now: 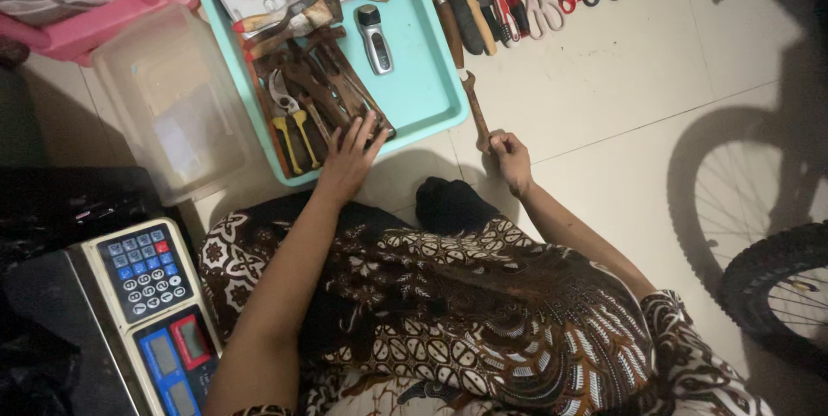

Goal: The person sits on the floor and empties a teal tray of hand tools, placing each item out onto the floor in neat rows. They arrange knives, screwdrivers, scissors, pliers, hammers and wrenches one at a time into ordered groups by type.

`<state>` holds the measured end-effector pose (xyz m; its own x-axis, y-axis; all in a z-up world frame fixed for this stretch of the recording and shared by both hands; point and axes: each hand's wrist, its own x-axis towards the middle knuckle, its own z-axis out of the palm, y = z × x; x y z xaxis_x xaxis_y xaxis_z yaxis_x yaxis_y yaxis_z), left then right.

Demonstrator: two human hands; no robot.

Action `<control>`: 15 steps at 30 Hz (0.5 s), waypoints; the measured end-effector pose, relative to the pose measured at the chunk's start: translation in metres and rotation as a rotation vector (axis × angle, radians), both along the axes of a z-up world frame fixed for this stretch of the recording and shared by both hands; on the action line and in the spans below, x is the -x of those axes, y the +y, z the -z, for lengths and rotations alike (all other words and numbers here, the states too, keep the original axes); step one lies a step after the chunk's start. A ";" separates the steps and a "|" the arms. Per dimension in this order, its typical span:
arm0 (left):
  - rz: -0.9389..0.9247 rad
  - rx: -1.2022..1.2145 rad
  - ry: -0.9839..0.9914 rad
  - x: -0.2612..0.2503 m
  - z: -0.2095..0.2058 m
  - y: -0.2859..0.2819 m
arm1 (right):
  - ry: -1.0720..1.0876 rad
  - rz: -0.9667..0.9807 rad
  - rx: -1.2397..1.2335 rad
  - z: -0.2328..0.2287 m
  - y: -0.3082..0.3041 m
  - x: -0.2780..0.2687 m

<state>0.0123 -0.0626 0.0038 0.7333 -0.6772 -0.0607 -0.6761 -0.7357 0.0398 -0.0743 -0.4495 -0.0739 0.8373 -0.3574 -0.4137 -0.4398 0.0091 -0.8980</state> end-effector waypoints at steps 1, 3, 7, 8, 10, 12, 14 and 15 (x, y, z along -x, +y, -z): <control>0.000 0.016 0.005 0.000 0.001 0.000 | -0.017 -0.014 0.013 -0.003 0.000 -0.002; 0.002 0.048 0.016 0.002 0.003 0.000 | -0.004 -0.031 0.044 -0.010 0.001 -0.006; 0.020 0.086 -0.007 0.002 0.006 0.001 | 0.044 -0.036 0.165 -0.022 0.002 -0.010; 0.020 0.075 0.010 0.002 0.006 0.002 | 0.038 -0.035 0.208 -0.024 0.003 -0.011; 0.017 0.074 0.027 0.003 0.007 0.002 | 0.023 0.010 0.268 -0.027 0.005 -0.013; 0.009 0.093 0.025 0.002 0.007 0.001 | 0.009 0.031 0.298 -0.029 0.005 -0.015; 0.003 0.108 0.022 0.002 0.007 0.002 | -0.001 0.028 0.297 -0.032 0.005 -0.016; 0.000 0.116 0.021 0.002 0.007 0.002 | 0.004 0.026 0.312 -0.033 0.005 -0.016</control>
